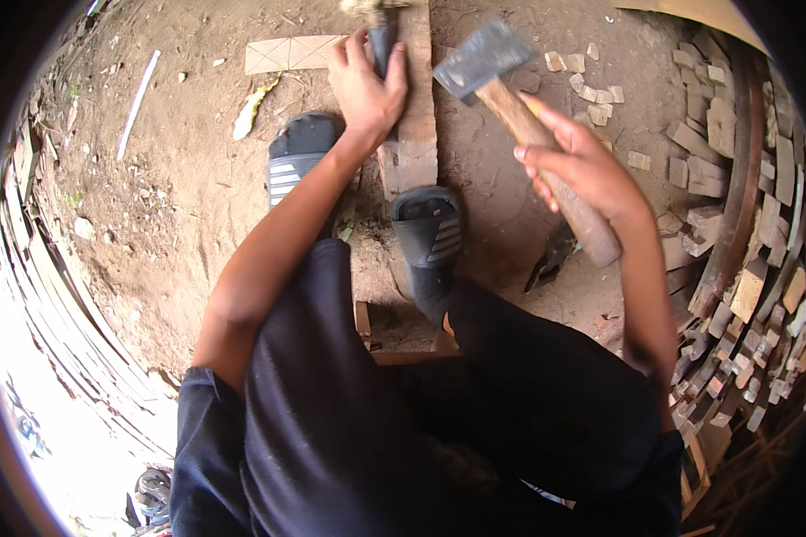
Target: The person sits on the ground and uses a chisel and hammer to carve a piece of wood. They repeatedly strike the chisel to remove wood shavings and occasionally clear debris from the workpiece.
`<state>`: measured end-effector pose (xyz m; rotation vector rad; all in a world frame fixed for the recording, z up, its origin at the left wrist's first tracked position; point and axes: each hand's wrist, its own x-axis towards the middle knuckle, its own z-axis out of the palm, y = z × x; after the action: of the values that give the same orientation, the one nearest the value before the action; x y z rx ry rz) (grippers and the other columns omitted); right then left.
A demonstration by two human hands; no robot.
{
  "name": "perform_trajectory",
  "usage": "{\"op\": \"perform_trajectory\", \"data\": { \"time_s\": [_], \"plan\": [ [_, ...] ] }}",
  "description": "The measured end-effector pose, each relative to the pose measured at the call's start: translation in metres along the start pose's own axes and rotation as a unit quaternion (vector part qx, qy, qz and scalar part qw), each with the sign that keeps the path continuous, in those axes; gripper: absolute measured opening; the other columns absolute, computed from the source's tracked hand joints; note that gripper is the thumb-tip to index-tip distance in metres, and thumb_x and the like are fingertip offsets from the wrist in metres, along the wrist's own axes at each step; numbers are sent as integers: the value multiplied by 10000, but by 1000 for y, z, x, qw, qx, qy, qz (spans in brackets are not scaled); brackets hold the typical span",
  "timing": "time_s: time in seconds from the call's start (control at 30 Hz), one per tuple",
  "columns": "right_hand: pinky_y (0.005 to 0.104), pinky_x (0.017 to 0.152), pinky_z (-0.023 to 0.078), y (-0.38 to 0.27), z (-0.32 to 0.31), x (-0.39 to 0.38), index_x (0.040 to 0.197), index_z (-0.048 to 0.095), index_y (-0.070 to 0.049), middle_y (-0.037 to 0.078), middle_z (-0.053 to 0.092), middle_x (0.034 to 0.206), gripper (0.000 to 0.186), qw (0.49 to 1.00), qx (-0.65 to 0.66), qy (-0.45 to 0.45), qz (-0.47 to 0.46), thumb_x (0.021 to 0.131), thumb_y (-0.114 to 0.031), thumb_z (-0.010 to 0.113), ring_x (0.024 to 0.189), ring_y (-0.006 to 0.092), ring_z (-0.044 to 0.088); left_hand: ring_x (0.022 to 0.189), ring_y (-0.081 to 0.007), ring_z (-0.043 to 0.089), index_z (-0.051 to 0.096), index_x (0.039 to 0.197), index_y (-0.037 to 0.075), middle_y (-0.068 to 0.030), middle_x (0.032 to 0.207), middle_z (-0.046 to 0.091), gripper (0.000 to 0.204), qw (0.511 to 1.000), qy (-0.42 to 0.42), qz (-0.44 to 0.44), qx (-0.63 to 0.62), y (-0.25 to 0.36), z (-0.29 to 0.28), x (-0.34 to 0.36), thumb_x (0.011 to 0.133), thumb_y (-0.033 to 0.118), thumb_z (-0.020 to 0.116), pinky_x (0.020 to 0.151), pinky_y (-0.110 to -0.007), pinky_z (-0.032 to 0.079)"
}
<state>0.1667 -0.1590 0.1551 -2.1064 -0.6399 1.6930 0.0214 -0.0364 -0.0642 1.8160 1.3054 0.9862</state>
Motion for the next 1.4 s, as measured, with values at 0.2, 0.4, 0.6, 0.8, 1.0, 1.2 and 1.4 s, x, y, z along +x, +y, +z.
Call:
{"op": "perform_trajectory", "data": {
  "time_s": [0.2,0.4,0.6,0.8,1.0,1.2,1.4],
  "plan": [
    [261,456,441,137,20,1,1513,248,-133,24,523,723,695,970,217,88,66,913,-91,596,547,104,517,558,-132,600,530,1110,-12,-77,715,612,270,958,-53,-161,-233,-10,-38,31,933,180,599,483,-276,514],
    [277,501,409,212,48,3,1415,382,-105,29,497,778,514,845,519,68,112,938,-154,569,587,117,482,412,-150,511,498,886,38,-43,628,497,278,891,-49,-312,-326,10,-69,44,934,278,630,359,-320,478],
    [268,588,384,232,71,22,1442,356,-50,-1,448,802,527,734,671,-57,83,970,-236,496,635,100,426,676,-245,626,485,1028,-12,-106,862,550,335,833,-192,-324,-404,54,-56,50,961,309,555,705,-441,574],
    [263,592,384,234,81,25,1478,312,-39,2,455,807,587,747,659,-59,66,962,-250,495,618,86,418,676,-194,617,500,1049,-33,-113,898,579,333,830,-263,-291,-396,83,-30,31,953,275,580,693,-395,578],
    [265,586,386,240,83,25,1464,344,-38,14,471,815,587,766,638,-51,68,951,-276,502,611,88,422,754,-243,694,564,1050,-75,-134,793,669,365,863,-261,-303,-309,67,-29,27,930,267,611,806,-401,543],
    [287,610,403,249,82,27,1419,398,-38,56,513,829,540,764,640,-54,66,941,-256,520,619,122,460,688,-208,688,654,887,-15,-141,780,700,257,893,-199,-257,-313,80,-21,23,899,241,646,814,-361,504],
    [269,617,398,242,83,25,1434,397,-33,47,521,859,546,801,595,-31,66,955,-274,496,637,114,449,475,-96,467,549,794,104,17,588,477,228,816,-212,-409,-348,57,6,24,912,282,631,433,-267,381]
  ]
}}
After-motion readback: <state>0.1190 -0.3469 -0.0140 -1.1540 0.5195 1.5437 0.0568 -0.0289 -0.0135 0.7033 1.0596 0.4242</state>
